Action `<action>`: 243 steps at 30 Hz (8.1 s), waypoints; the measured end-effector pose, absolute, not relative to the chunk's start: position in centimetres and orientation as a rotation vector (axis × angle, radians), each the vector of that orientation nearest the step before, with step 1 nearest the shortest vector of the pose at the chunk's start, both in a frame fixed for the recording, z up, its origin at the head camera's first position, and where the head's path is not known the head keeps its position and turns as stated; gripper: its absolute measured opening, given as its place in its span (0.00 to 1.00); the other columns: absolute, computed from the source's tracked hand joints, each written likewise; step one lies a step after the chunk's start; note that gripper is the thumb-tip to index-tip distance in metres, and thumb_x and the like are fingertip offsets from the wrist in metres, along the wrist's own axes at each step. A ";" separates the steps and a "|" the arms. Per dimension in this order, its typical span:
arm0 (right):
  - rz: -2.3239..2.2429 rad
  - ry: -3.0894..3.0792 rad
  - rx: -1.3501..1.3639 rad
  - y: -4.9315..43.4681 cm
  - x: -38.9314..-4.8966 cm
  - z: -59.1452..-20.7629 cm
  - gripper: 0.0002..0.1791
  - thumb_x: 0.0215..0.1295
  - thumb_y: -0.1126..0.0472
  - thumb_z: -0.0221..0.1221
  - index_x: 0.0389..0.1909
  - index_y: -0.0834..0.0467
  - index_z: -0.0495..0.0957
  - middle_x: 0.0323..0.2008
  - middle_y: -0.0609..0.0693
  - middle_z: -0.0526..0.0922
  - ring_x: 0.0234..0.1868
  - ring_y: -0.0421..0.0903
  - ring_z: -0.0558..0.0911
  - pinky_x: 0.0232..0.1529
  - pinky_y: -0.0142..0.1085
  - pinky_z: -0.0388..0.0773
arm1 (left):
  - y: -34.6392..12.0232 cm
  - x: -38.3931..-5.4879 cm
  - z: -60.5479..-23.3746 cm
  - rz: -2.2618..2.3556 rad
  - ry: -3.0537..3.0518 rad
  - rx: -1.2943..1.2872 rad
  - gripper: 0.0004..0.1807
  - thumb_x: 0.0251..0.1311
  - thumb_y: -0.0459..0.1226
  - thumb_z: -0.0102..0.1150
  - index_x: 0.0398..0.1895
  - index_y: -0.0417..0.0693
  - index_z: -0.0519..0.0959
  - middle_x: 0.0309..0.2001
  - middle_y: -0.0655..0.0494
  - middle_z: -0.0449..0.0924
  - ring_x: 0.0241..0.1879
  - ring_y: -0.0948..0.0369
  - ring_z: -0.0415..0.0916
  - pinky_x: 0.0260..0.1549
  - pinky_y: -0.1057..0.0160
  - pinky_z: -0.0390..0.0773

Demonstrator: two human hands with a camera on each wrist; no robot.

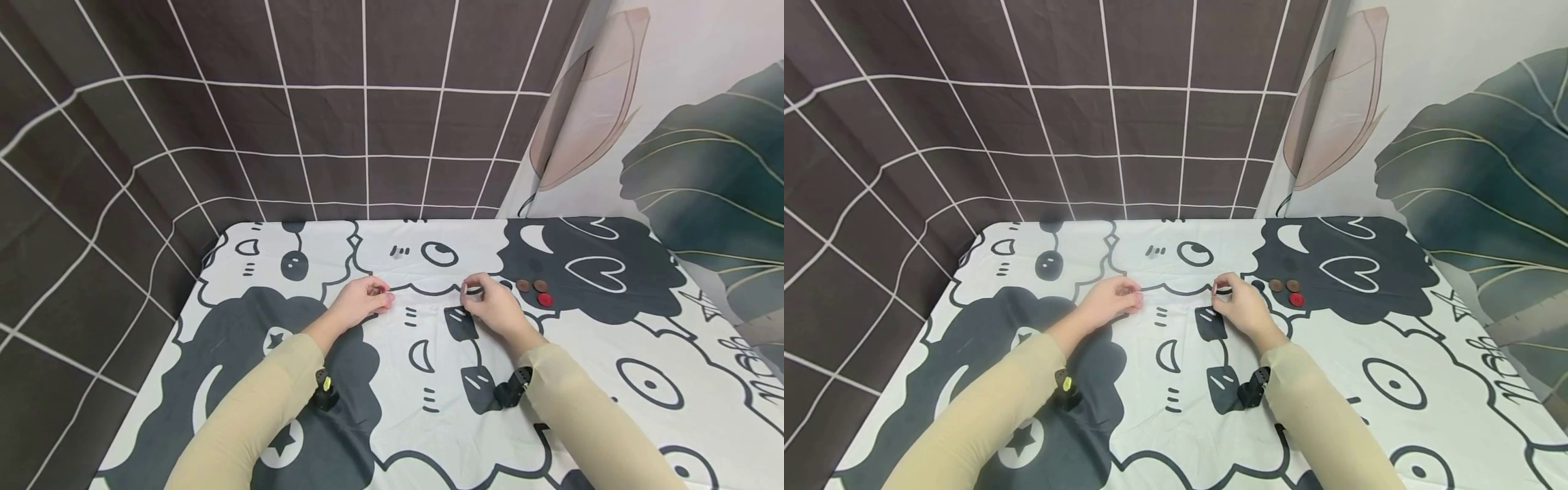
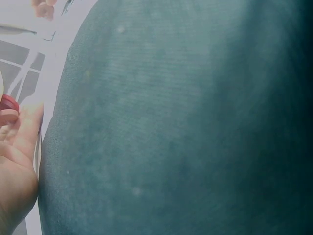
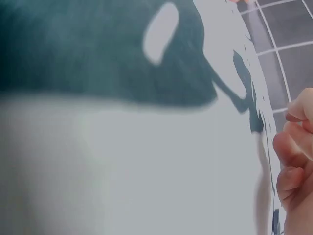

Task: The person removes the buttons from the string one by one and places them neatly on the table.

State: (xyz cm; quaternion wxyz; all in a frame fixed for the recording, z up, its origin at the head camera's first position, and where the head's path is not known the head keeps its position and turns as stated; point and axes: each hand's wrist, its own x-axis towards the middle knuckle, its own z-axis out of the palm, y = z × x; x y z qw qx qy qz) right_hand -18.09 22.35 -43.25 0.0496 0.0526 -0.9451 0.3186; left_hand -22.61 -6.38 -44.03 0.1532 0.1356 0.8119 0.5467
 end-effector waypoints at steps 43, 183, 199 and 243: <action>0.924 -2.804 0.034 29.5 -16.1 -43.7 0.16 0.59 0.58 0.61 0.43 0.64 0.74 0.36 0.55 0.74 0.32 0.49 0.71 0.34 0.39 0.69 | -6.5 -22.8 -44.2 1.525 2.377 0.404 0.15 0.56 0.42 0.65 0.43 0.42 0.78 0.29 0.53 0.78 0.30 0.63 0.80 0.34 0.67 0.80; 0.958 -2.926 0.320 20.0 -18.1 -43.0 0.20 0.58 0.55 0.62 0.51 0.59 0.76 0.44 0.53 0.81 0.47 0.52 0.78 0.51 0.48 0.71 | -6.2 -22.6 -44.0 1.576 2.298 0.394 0.14 0.59 0.39 0.62 0.44 0.38 0.77 0.29 0.51 0.80 0.31 0.61 0.82 0.34 0.67 0.81; 1.034 -2.912 0.375 17.1 -18.6 -43.2 0.19 0.57 0.56 0.63 0.49 0.59 0.78 0.44 0.52 0.81 0.47 0.51 0.78 0.52 0.46 0.72 | -6.3 -22.6 -44.0 1.536 2.334 0.381 0.15 0.59 0.40 0.62 0.44 0.40 0.77 0.29 0.52 0.80 0.31 0.62 0.82 0.34 0.67 0.81; 1.138 -2.826 0.502 15.1 -18.7 -43.5 0.19 0.56 0.56 0.63 0.49 0.57 0.78 0.43 0.48 0.82 0.37 0.45 0.78 0.42 0.40 0.75 | -6.3 -22.2 -43.3 1.723 2.085 0.353 0.12 0.63 0.33 0.56 0.45 0.31 0.75 0.35 0.43 0.81 0.36 0.55 0.82 0.39 0.63 0.81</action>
